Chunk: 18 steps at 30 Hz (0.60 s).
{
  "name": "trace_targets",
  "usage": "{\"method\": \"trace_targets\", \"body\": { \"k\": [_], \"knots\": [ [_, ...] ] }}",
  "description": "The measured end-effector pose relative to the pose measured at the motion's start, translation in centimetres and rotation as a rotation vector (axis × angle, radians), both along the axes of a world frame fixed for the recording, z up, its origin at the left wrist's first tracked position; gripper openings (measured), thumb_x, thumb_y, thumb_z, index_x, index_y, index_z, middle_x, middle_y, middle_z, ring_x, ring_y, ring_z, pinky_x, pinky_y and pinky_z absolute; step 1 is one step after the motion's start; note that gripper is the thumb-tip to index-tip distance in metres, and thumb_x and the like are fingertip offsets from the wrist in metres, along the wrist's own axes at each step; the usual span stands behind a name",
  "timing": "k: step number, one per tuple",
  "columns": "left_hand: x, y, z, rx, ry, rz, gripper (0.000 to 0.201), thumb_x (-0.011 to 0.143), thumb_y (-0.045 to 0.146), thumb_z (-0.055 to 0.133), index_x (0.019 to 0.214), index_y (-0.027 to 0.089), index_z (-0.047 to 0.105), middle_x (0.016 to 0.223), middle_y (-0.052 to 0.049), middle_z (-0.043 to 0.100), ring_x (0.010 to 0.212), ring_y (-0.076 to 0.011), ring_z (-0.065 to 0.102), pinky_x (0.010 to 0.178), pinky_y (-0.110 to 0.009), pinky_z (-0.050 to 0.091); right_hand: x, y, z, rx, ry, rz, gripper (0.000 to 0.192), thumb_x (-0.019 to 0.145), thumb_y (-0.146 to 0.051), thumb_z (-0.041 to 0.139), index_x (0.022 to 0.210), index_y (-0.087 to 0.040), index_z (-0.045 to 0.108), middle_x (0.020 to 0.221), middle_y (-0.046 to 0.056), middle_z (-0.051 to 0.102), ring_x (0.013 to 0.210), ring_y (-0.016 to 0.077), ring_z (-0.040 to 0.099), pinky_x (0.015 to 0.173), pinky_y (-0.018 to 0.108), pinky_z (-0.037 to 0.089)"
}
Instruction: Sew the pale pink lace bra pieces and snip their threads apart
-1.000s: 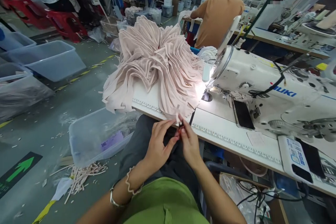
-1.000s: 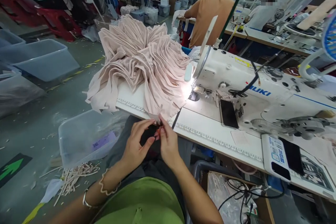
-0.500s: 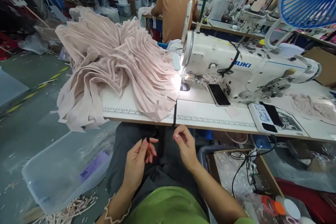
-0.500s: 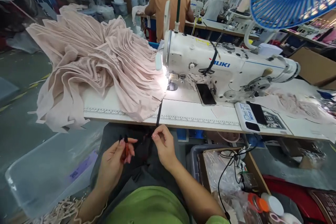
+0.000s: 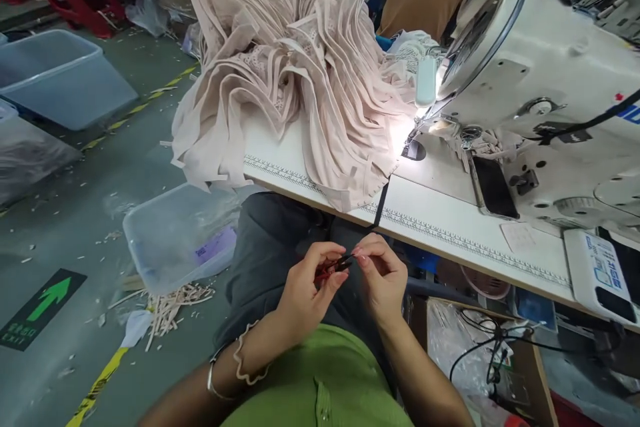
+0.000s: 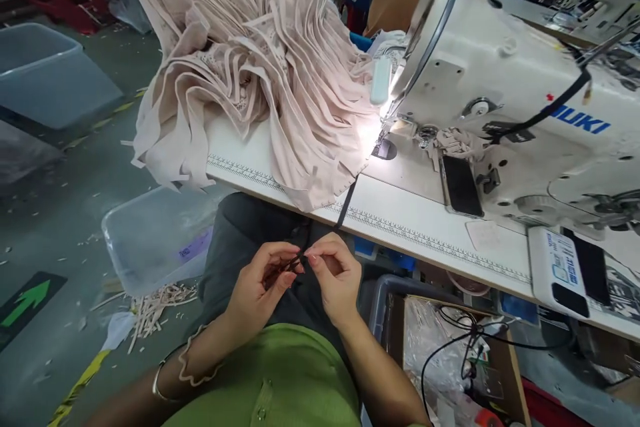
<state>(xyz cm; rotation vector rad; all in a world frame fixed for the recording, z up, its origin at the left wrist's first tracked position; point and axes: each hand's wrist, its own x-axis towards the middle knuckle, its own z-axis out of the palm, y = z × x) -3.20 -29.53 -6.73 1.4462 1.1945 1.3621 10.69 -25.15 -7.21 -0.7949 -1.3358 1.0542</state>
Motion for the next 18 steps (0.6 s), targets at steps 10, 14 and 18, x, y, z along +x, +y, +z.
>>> {"method": "trace_targets", "body": {
  "k": [10,14,18],
  "knots": [
    [0.56,0.12,-0.06,0.263,0.308,0.269,0.012,0.088,0.027,0.066,0.097,0.020,0.061,0.089,-0.001,0.071,0.074,-0.0117,0.068,0.065,-0.019,0.056,0.28,-0.13,0.34,0.044,-0.090,-0.068,0.010,0.085,-0.017,0.065,0.083,-0.024,0.071,0.075,0.000,0.064,0.072,0.0151,0.056,0.066,0.030,0.044],
    [0.67,0.12,-0.22,0.270,0.379,0.312,0.012,0.090,0.029,0.064,0.095,0.019,0.064,0.086,-0.002,0.073,0.074,-0.0140,0.071,0.067,-0.022,0.058,0.21,-0.19,0.46,0.034,-0.073,-0.056,0.013,0.085,-0.015,0.066,0.084,-0.026,0.072,0.075,0.000,0.064,0.072,0.0148,0.056,0.065,0.030,0.045],
    [0.65,0.03,-0.53,0.287,0.417,0.313,0.011,0.090,0.029,0.063,0.095,0.020,0.066,0.086,-0.004,0.074,0.080,-0.0166,0.072,0.074,-0.026,0.060,0.07,-0.14,0.47,0.026,-0.086,-0.062,0.011,0.085,-0.017,0.066,0.082,-0.025,0.072,0.074,0.001,0.066,0.070,0.0159,0.057,0.063,0.031,0.046]
  ]
}}
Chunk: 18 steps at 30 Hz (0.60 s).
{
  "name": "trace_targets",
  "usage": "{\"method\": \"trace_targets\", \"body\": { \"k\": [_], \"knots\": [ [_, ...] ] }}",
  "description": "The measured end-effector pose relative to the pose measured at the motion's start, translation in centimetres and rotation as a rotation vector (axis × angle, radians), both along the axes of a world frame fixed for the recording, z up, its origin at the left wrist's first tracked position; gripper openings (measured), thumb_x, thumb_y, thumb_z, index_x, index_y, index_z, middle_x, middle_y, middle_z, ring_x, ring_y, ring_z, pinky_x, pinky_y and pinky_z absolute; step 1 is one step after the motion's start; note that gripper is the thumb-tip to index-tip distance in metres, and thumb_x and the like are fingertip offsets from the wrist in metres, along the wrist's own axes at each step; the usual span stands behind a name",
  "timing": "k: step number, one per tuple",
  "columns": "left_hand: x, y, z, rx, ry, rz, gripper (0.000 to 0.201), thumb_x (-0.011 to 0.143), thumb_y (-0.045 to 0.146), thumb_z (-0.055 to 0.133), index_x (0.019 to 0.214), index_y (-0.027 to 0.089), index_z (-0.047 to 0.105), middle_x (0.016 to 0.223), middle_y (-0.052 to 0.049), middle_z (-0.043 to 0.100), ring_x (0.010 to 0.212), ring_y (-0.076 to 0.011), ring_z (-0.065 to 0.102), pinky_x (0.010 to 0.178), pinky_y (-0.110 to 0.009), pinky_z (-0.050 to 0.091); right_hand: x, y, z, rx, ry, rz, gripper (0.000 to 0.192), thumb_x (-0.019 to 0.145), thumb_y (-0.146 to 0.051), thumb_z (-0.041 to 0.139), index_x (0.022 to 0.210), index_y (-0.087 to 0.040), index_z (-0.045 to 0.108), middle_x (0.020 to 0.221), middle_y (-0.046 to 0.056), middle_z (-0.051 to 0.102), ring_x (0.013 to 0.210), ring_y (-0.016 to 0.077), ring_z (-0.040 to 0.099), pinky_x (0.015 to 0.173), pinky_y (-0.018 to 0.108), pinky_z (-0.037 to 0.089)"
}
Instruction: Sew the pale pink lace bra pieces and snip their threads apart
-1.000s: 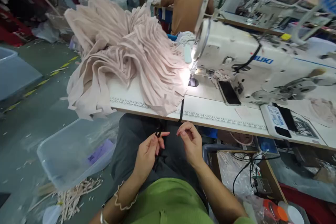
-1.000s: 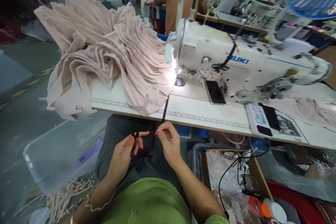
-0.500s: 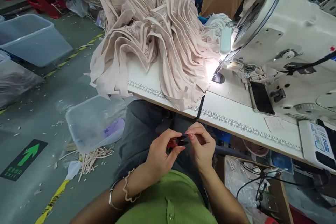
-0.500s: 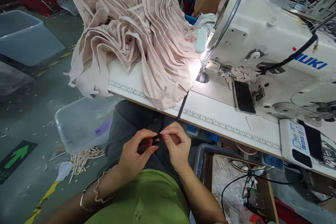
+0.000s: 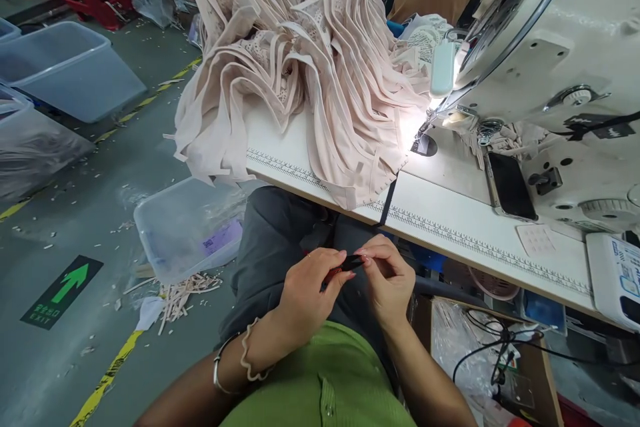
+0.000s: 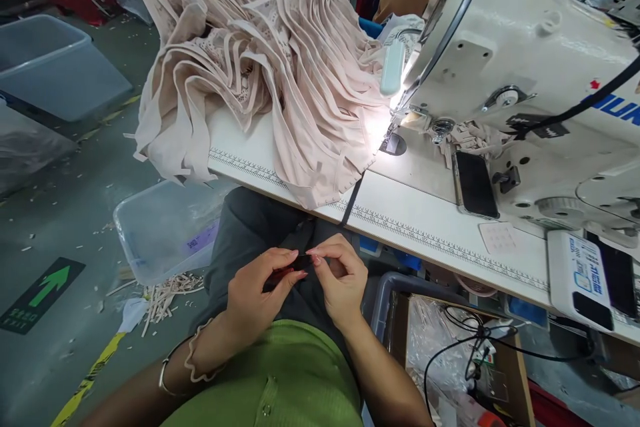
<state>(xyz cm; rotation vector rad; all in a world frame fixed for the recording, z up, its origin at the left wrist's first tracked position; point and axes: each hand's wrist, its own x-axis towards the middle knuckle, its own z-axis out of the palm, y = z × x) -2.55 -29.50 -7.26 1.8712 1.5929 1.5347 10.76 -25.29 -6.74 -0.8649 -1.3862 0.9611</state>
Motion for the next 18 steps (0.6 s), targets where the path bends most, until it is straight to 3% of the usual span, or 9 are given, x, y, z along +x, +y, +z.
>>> {"method": "trace_targets", "body": {
  "k": [18],
  "knots": [
    [0.05,-0.14,-0.18,0.044,0.074,0.048,0.005,0.091,0.023,0.061,0.095,0.020,0.064,0.087,-0.003,0.074,0.081,-0.0155,0.072,0.075,-0.024,0.058,-0.05,-0.21,-0.59,-0.026,0.001,-0.021,0.011,0.084,-0.017,0.067,0.084,-0.026,0.073,0.074,0.001,0.065,0.072,0.0160,0.058,0.064,0.032,0.046]
  ]
}}
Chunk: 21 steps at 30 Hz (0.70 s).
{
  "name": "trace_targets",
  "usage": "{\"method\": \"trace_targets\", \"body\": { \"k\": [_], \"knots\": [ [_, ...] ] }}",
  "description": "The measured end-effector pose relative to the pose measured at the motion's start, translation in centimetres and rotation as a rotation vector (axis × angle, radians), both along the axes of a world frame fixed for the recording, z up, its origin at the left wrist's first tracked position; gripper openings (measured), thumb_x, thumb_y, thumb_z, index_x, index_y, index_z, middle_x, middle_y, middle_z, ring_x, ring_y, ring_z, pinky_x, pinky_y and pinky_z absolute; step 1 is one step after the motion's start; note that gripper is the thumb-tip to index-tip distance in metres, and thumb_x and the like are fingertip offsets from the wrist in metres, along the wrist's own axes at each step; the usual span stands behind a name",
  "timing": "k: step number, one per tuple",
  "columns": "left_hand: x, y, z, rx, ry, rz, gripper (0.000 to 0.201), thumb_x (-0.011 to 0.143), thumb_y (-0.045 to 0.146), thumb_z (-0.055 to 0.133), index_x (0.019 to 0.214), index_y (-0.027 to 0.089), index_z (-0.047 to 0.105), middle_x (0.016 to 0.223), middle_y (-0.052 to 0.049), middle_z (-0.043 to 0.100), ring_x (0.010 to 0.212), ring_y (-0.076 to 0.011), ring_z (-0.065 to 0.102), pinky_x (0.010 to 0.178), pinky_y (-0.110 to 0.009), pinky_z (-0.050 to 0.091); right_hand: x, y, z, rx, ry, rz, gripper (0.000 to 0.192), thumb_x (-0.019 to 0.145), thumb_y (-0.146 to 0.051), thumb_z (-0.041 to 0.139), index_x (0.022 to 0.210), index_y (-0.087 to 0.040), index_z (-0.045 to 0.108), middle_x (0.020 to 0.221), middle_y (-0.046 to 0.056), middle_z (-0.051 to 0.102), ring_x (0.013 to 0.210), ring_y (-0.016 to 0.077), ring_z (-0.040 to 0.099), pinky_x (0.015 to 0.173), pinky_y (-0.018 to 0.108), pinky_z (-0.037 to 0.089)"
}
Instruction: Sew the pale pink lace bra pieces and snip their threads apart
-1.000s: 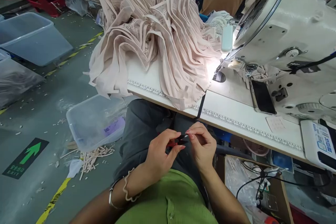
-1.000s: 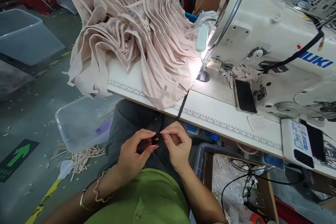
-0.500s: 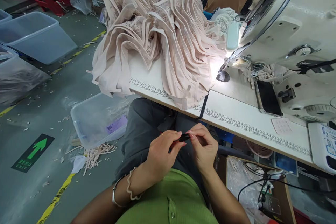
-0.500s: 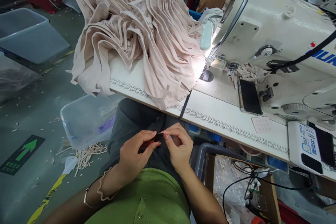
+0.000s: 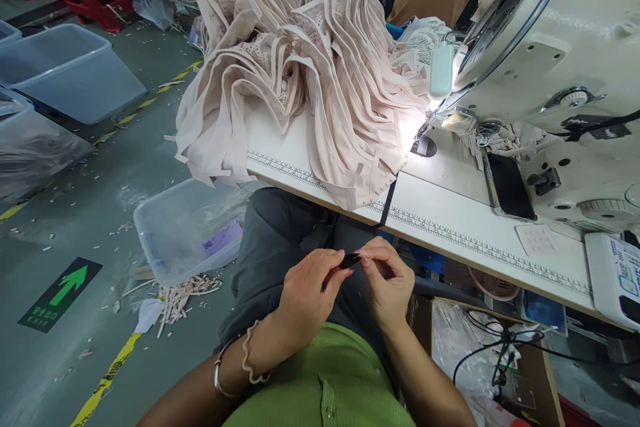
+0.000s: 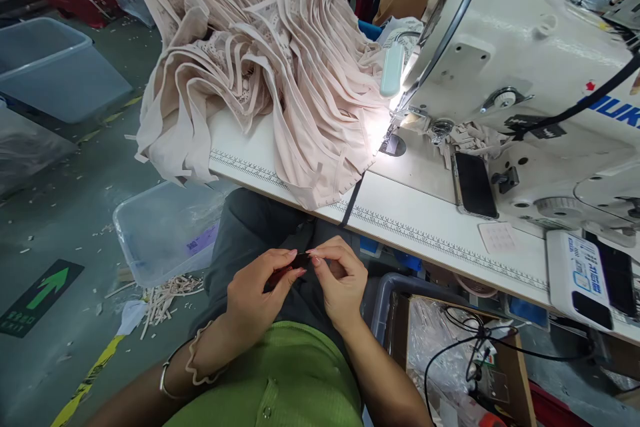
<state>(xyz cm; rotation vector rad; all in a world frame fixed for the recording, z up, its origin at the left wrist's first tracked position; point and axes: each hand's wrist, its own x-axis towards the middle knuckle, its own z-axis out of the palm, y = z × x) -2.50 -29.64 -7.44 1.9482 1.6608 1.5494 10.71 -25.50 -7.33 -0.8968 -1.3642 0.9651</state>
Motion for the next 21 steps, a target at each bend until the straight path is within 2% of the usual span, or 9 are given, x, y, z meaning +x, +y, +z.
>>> {"method": "trace_targets", "body": {
  "k": [5,16,21],
  "knots": [
    [-0.1,0.2,-0.2,0.038,0.007,-0.017,0.008,0.090,0.018,0.063,0.097,0.020,0.066,0.085,-0.002,0.073,0.080,-0.0151,0.072,0.076,-0.024,0.058,-0.1,0.0,-0.1,-0.011,0.026,0.006,0.011,0.084,-0.017,0.067,0.084,-0.026,0.073,0.075,0.001,0.065,0.072,0.0156,0.058,0.064,0.031,0.047],
    [-0.4,0.3,0.4,-0.006,0.004,-0.029,0.004,0.091,0.021,0.061,0.092,0.020,0.065,0.084,-0.002,0.073,0.078,-0.0145,0.071,0.073,-0.024,0.058,0.2,0.1,-0.6,-0.073,0.069,0.062,0.011,0.084,-0.017,0.068,0.084,-0.026,0.073,0.075,0.000,0.064,0.073,0.0152,0.058,0.065,0.031,0.046],
    [-0.6,0.4,0.8,-0.070,-0.068,-0.056,0.011,0.092,0.026,0.059,0.086,0.020,0.066,0.081,-0.003,0.073,0.073,-0.0143,0.071,0.069,-0.023,0.057,0.2,0.1,-0.7,-0.095,0.052,0.058,0.005,0.083,-0.022,0.069,0.082,-0.025,0.072,0.074,0.001,0.063,0.073,0.0164,0.057,0.065,0.032,0.046]
  ]
}}
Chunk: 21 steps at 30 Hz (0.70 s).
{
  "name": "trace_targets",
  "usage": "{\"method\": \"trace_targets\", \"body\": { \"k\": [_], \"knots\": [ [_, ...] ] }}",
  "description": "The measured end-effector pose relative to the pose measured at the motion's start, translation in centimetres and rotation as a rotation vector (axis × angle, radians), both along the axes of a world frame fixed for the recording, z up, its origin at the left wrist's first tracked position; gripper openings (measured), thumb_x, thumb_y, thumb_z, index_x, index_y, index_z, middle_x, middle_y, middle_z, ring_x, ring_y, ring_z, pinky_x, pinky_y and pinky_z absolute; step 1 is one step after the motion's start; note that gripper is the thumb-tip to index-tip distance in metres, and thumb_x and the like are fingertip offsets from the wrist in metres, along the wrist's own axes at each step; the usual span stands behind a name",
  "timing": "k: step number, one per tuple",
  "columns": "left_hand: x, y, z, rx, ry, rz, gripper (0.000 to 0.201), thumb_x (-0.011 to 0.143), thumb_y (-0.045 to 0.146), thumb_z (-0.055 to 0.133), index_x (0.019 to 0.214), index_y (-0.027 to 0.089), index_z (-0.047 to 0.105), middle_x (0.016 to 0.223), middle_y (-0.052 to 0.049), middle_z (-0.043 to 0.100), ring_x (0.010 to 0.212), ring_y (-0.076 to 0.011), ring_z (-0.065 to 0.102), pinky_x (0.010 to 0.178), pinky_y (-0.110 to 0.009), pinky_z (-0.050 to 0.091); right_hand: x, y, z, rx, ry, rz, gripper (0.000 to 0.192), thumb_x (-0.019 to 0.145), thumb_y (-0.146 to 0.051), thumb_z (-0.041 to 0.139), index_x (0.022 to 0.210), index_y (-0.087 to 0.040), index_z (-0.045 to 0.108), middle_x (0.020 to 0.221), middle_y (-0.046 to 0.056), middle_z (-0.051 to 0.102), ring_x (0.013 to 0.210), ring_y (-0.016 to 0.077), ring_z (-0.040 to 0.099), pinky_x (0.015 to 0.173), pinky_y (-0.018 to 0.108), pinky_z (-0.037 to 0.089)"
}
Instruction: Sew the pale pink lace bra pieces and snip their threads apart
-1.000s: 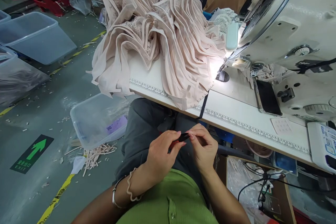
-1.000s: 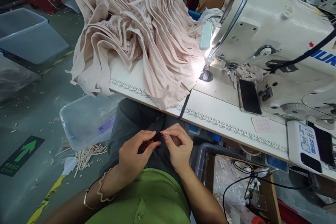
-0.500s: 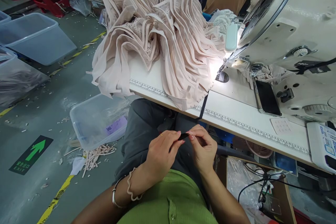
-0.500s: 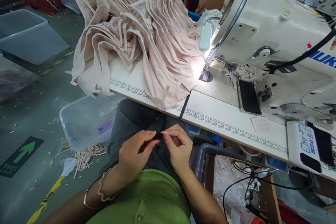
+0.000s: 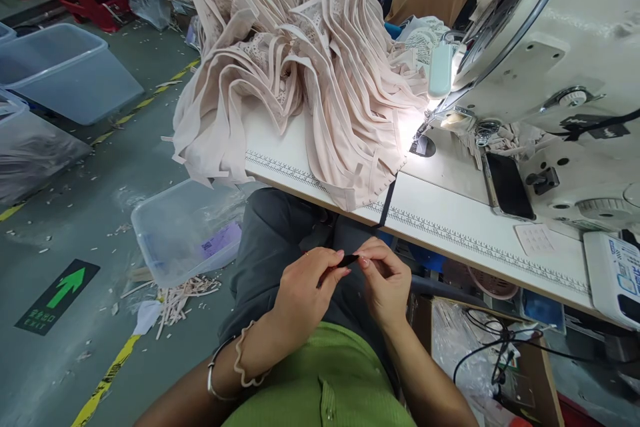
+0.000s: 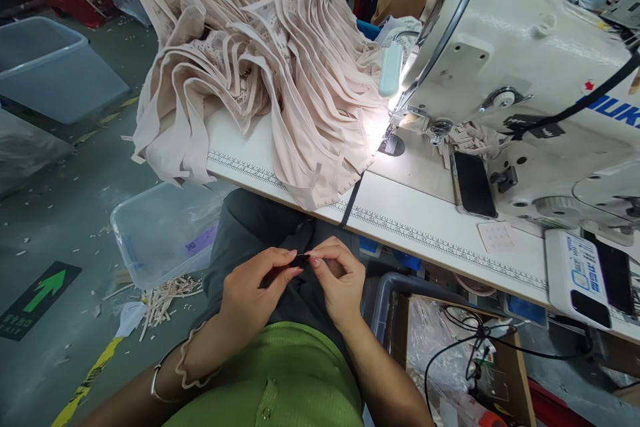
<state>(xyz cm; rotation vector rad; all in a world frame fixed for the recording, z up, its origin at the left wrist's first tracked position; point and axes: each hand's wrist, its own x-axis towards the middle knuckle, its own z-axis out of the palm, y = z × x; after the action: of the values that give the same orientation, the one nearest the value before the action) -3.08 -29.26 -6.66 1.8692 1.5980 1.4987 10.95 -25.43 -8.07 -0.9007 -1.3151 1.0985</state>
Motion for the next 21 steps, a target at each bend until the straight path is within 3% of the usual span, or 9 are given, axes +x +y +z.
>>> {"method": "trace_targets", "body": {
  "k": [16,21],
  "knots": [
    [-0.06,-0.22,0.05,-0.104,-0.144,-0.046,0.010,0.088,0.030,0.066,0.087,0.020,0.066,0.081,-0.001,0.074,0.066,-0.0117,0.068,0.060,-0.019,0.054,-0.24,-0.05,0.06,0.019,0.040,0.004,0.007,0.084,-0.022,0.069,0.083,-0.027,0.073,0.074,0.000,0.064,0.073,0.0162,0.057,0.067,0.032,0.044],
    [0.27,-0.38,-0.16,-0.012,-0.085,-0.010,0.008,0.090,0.027,0.064,0.091,0.019,0.066,0.085,-0.002,0.074,0.073,-0.0128,0.070,0.066,-0.020,0.056,-0.22,-0.06,0.20,0.025,0.052,0.012,0.010,0.084,-0.019,0.068,0.084,-0.027,0.074,0.074,0.000,0.065,0.073,0.0156,0.057,0.067,0.031,0.044]
  ]
}}
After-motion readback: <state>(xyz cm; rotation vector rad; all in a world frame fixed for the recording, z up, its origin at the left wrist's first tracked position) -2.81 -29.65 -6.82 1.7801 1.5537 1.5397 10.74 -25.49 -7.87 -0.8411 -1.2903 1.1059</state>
